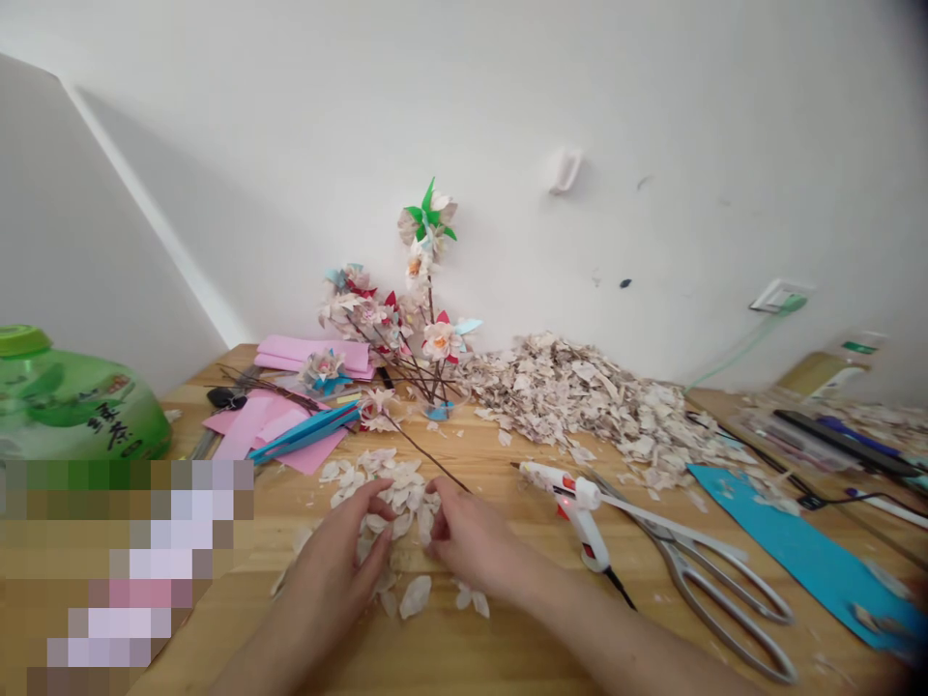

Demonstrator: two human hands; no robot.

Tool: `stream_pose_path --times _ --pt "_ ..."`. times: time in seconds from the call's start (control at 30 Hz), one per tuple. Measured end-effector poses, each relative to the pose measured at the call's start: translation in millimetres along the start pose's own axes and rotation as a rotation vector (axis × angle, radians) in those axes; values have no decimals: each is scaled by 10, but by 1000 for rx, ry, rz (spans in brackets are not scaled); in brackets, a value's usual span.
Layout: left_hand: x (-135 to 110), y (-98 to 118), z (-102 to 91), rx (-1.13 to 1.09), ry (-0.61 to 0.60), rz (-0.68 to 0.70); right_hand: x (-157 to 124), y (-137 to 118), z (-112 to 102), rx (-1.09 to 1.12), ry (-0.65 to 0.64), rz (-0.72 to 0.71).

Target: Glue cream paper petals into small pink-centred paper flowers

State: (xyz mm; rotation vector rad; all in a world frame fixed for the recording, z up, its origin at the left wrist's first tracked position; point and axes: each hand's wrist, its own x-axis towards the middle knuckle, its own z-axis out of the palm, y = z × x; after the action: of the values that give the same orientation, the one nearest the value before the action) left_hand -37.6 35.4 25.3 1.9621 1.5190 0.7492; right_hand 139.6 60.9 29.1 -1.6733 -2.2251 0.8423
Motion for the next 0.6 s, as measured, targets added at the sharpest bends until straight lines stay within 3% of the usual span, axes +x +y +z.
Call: stream_pose_path --times 0.2,0.4,0.6 --pt "-5 9 -3 -99 -8 -38 12 -3 -35 195 -108 -8" --pt "1 66 104 -605 -123 -91 -25 -5 -196 679 -373 -20" --pt "13 43 194 -937 -39 -198 -94 -69 -291 773 -379 -26"
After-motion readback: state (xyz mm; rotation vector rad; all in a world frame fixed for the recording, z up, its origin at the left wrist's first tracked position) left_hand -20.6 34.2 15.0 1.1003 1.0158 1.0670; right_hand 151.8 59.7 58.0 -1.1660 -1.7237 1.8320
